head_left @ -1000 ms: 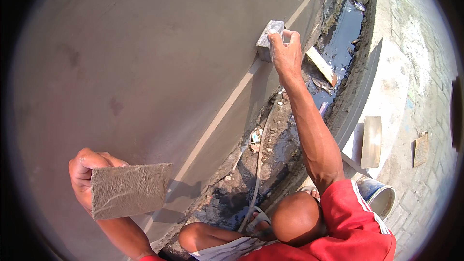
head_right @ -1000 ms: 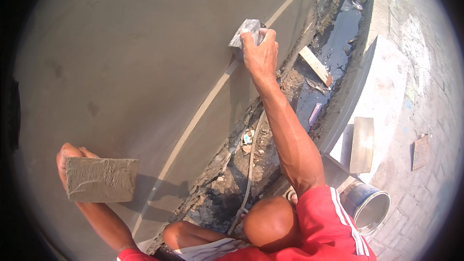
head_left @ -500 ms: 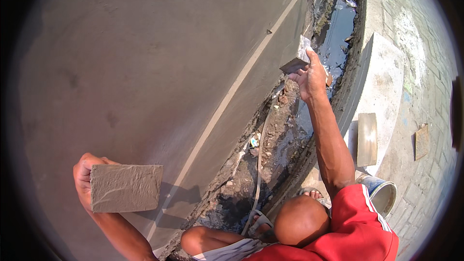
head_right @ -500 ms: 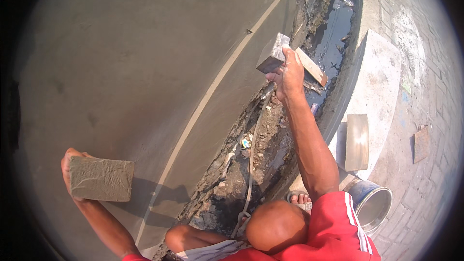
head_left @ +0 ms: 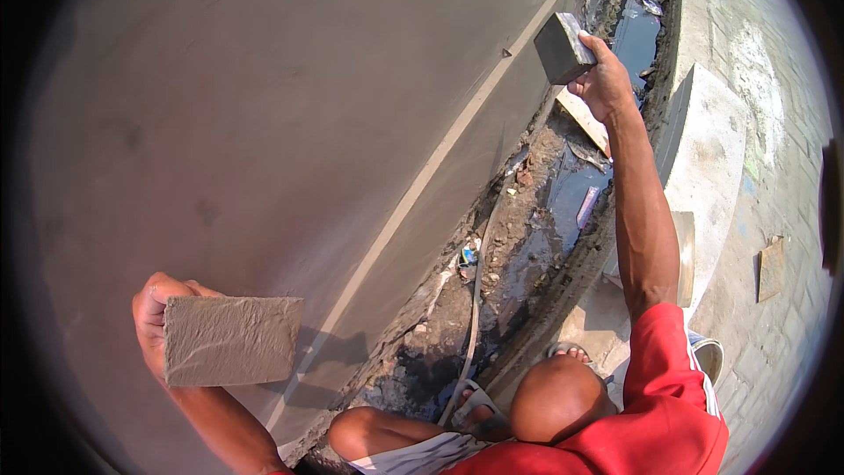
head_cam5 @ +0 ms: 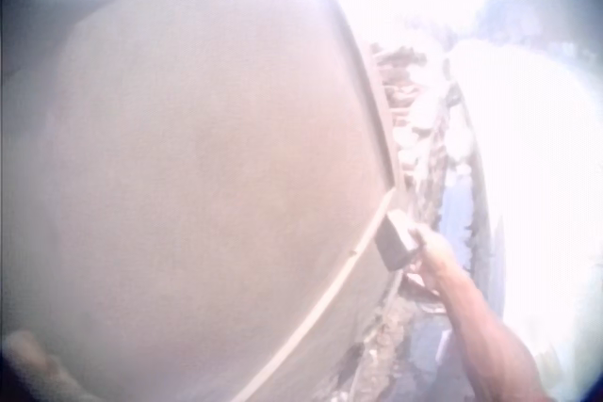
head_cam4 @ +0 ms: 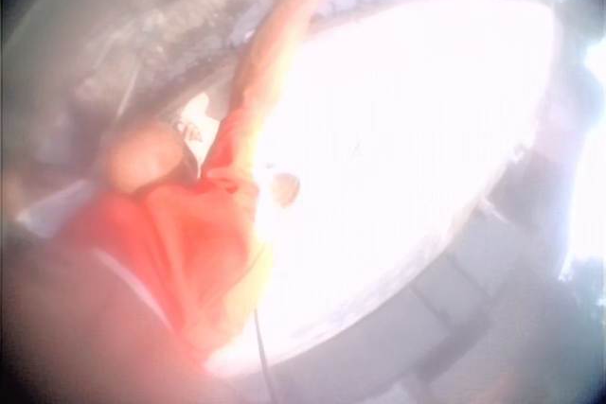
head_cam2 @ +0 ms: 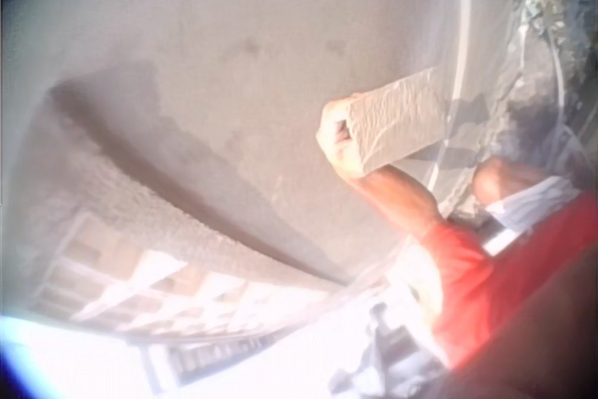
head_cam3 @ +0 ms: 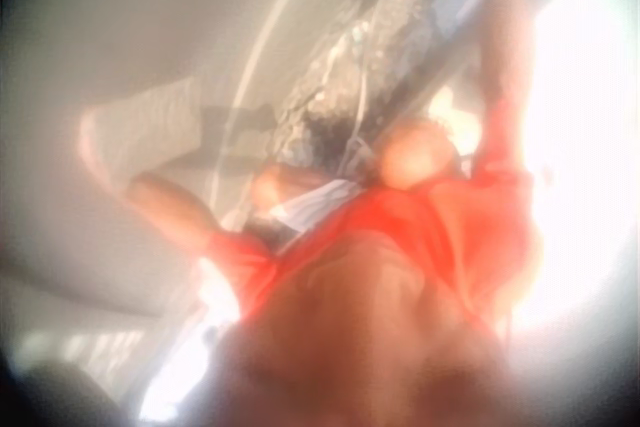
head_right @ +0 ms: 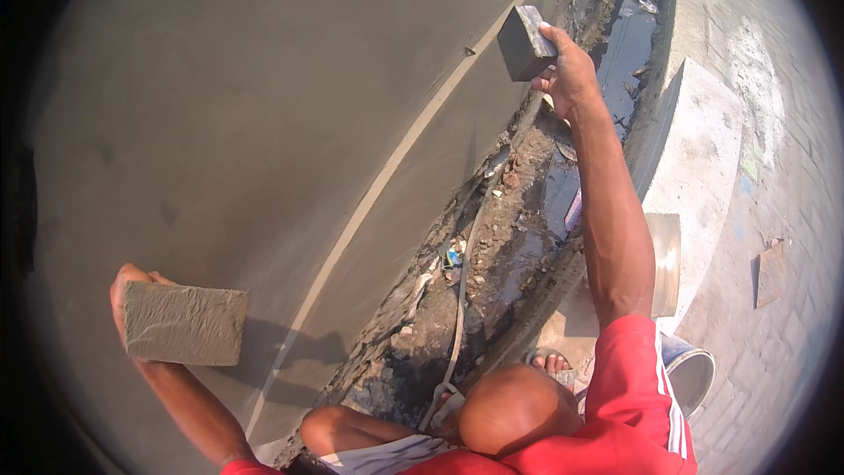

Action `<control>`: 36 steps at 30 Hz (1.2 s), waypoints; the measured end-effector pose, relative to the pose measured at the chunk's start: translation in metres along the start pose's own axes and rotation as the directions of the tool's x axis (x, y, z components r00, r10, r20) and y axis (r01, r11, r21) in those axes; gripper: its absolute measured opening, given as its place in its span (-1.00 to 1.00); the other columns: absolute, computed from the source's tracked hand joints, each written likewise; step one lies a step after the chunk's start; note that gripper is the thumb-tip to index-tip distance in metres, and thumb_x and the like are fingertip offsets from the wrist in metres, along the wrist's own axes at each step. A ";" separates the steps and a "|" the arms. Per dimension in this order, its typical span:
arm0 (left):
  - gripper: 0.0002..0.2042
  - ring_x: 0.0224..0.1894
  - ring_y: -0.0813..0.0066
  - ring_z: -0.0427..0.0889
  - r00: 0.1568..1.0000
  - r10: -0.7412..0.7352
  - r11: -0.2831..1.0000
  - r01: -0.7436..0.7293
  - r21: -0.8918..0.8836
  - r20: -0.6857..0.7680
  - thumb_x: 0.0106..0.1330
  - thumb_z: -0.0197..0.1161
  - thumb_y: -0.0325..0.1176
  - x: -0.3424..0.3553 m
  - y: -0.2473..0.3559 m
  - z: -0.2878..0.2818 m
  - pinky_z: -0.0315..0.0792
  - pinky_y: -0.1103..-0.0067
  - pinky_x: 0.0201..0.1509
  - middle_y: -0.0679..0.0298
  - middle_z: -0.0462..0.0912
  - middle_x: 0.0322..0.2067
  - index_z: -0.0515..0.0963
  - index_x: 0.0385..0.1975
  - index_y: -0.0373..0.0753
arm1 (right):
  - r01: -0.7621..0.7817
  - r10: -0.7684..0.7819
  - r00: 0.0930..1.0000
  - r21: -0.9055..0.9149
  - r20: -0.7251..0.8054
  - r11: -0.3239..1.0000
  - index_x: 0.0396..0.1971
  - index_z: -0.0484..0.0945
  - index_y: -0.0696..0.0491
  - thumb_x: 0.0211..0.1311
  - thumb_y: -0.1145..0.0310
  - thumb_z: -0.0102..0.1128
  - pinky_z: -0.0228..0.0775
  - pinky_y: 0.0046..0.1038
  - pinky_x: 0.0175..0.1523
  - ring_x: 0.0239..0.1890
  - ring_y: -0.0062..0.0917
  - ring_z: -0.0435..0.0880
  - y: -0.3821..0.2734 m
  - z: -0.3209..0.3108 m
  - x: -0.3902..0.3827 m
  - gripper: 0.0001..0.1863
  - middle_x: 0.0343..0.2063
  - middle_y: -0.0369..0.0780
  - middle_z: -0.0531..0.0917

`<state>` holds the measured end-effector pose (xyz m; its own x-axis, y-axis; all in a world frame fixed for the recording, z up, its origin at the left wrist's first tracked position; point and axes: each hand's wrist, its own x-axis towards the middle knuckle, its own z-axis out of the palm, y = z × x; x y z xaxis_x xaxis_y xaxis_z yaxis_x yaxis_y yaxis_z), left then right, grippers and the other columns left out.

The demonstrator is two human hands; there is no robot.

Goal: The person smooths a freshly plastered wall using a small rectangular trowel and a larger flat trowel. They repeatedly scrape and level the surface along a vertical line, occasionally switching tools and adjusting grip to refine the finish.

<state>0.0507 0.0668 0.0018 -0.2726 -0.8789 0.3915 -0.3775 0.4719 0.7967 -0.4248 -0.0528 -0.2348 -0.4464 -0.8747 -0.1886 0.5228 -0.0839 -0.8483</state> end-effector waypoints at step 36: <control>-0.71 -0.67 0.71 0.40 0.996 0.013 0.995 -0.004 0.101 -0.093 0.23 0.31 -0.42 -0.006 0.002 0.005 0.28 0.73 -0.64 0.33 0.44 -0.71 0.31 -0.63 -0.17 | 0.024 -0.052 0.995 0.305 0.085 0.952 0.10 0.36 0.09 0.25 0.21 0.10 0.49 -0.20 0.04 -0.03 -0.27 0.61 0.045 -0.006 -0.061 -0.54 -0.04 -0.15 0.56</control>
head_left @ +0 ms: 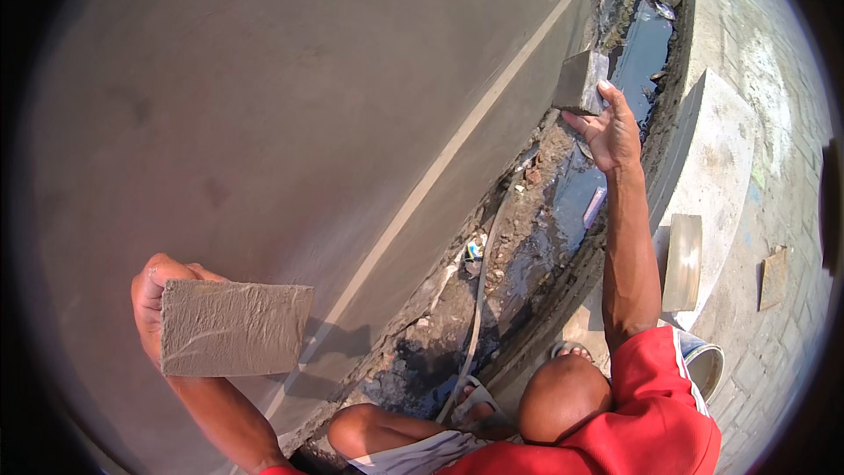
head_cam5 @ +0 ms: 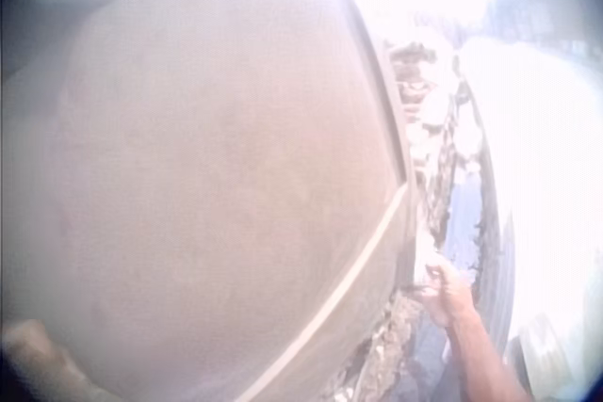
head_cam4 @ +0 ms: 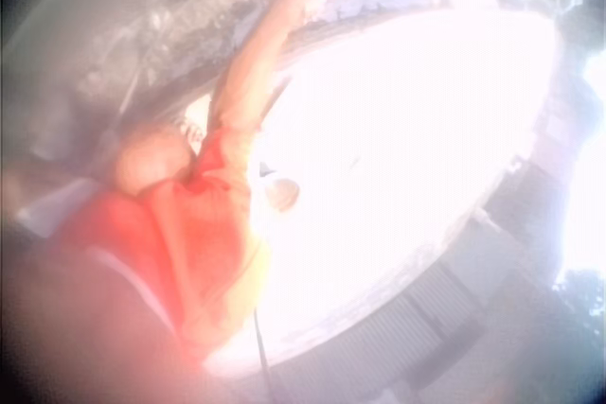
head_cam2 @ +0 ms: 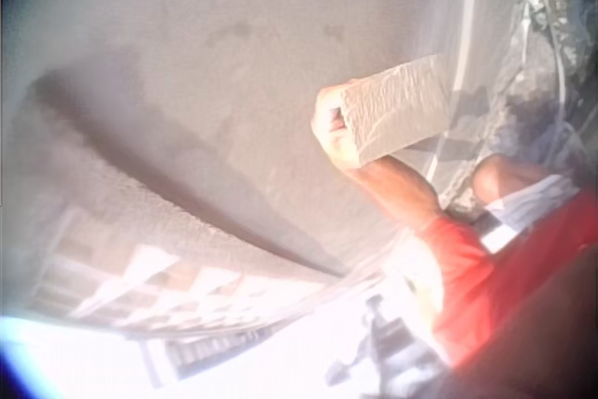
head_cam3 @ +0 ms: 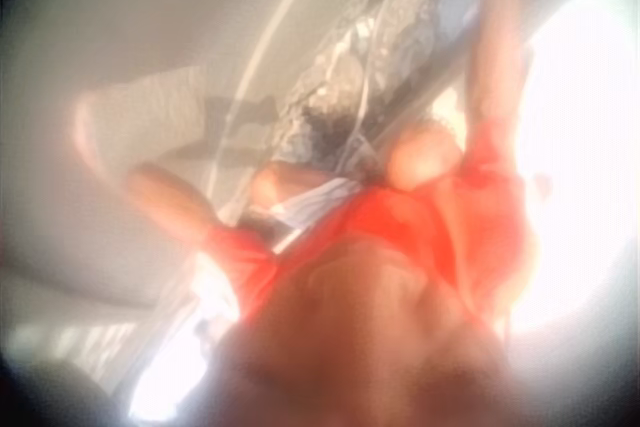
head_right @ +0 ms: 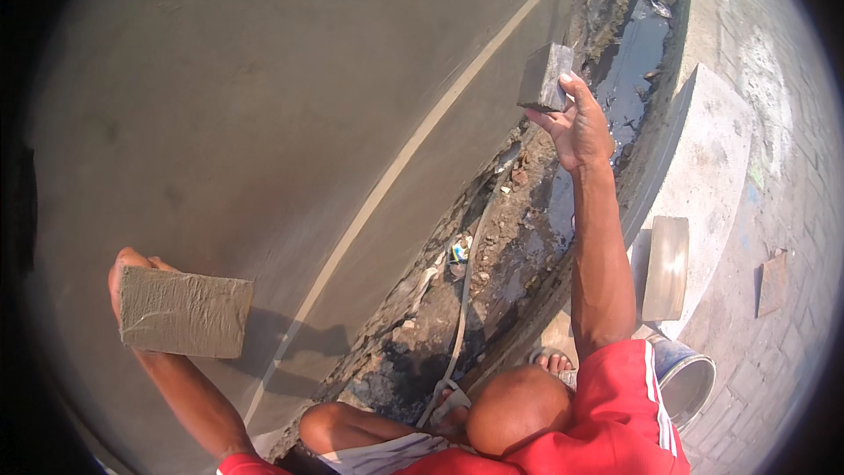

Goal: The person smooths a freshly plastered wall using a small rectangular trowel and a larger flat trowel. They repeatedly scrape and level the surface along a vertical line, occasionally switching tools and adjusting grip to refine the finish.

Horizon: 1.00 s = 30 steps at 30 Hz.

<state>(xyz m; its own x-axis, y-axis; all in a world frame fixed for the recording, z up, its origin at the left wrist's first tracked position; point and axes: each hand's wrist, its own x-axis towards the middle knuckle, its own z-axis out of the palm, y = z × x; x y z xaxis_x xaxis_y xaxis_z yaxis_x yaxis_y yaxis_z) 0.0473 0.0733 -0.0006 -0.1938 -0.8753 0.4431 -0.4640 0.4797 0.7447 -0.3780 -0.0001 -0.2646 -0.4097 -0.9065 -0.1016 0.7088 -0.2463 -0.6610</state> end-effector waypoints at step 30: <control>-0.53 -0.16 0.25 0.66 0.820 -0.477 0.285 0.485 -0.827 0.317 0.08 0.38 -0.56 -0.147 -0.040 0.084 0.65 0.32 -0.22 0.15 0.56 -0.14 0.34 -0.01 -0.23 | -0.202 0.162 0.973 0.264 0.164 0.943 0.04 0.44 0.00 0.29 0.02 -0.17 0.41 -0.32 -0.26 -0.15 -0.43 0.57 0.031 0.006 -0.122 -0.53 -0.13 -0.23 0.60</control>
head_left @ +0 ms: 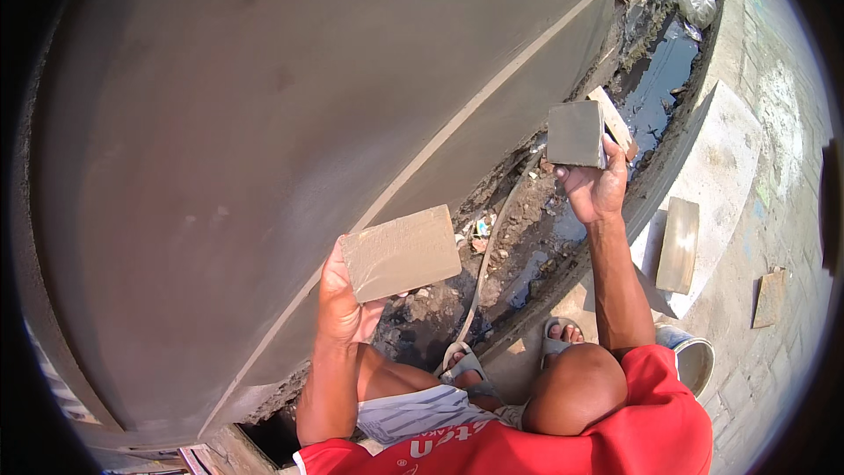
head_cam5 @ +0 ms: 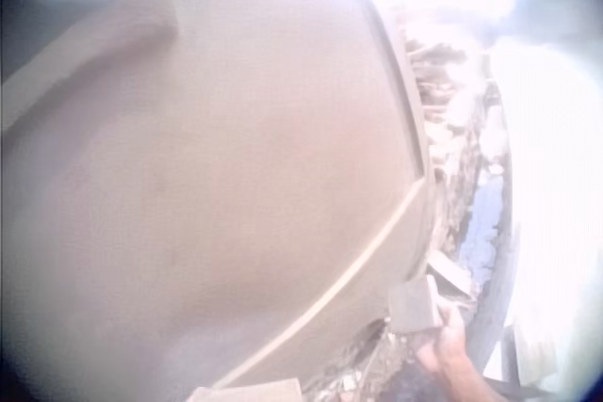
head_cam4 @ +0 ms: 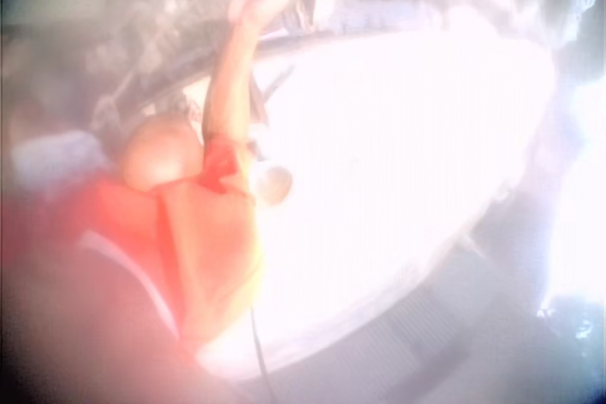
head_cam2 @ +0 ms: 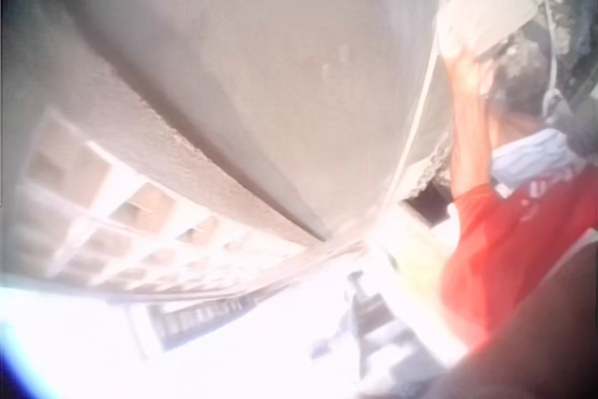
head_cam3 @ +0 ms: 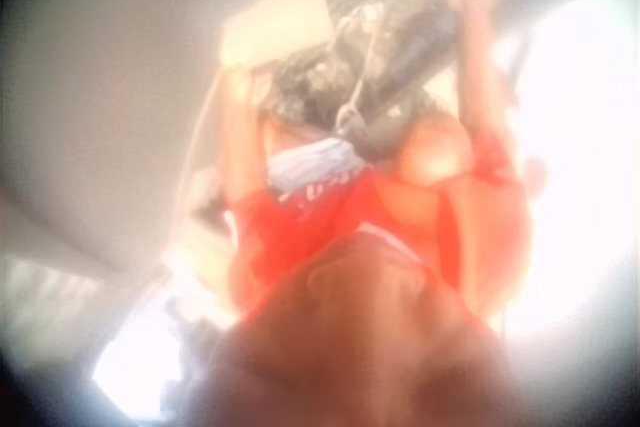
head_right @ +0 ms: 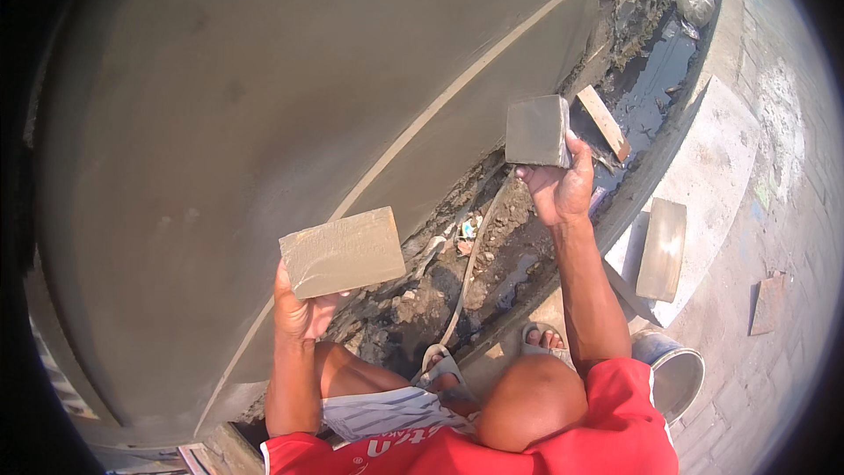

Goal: The person smooths a freshly plastered wall using a small rectangular trowel and a larger flat trowel. They repeatedly scrape and level the surface along a vertical line, occasionally switching tools and adjusting grip to refine the finish.

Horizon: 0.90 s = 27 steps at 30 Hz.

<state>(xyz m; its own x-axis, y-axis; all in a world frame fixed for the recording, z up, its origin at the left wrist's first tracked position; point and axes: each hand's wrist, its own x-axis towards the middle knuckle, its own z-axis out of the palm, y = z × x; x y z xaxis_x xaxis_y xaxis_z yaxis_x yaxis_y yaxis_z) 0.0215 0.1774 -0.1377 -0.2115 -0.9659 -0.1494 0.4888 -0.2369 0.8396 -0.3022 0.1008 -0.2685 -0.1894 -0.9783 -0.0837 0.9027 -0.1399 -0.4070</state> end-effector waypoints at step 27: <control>-0.75 -0.04 0.37 0.56 0.963 0.268 0.947 -0.266 0.177 0.013 0.25 0.28 -0.39 -0.002 -0.001 0.009 0.54 0.45 0.02 0.23 0.48 -0.05 0.38 -0.16 -0.18 | -0.113 0.120 0.988 -0.079 0.098 0.990 0.16 0.35 0.03 0.33 0.12 -0.08 0.47 -0.36 -0.24 -0.18 -0.49 0.61 0.038 0.031 -0.043 -0.53 -0.09 -0.24 0.59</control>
<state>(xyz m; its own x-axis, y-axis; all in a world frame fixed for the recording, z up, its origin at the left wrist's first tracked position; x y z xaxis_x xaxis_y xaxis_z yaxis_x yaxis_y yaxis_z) 0.0138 0.1802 -0.1335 -0.0836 -0.9926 0.0882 0.3697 0.0513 0.9277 -0.2483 0.1326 -0.2522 -0.0409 -0.9983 -0.0425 0.8848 -0.0164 -0.4657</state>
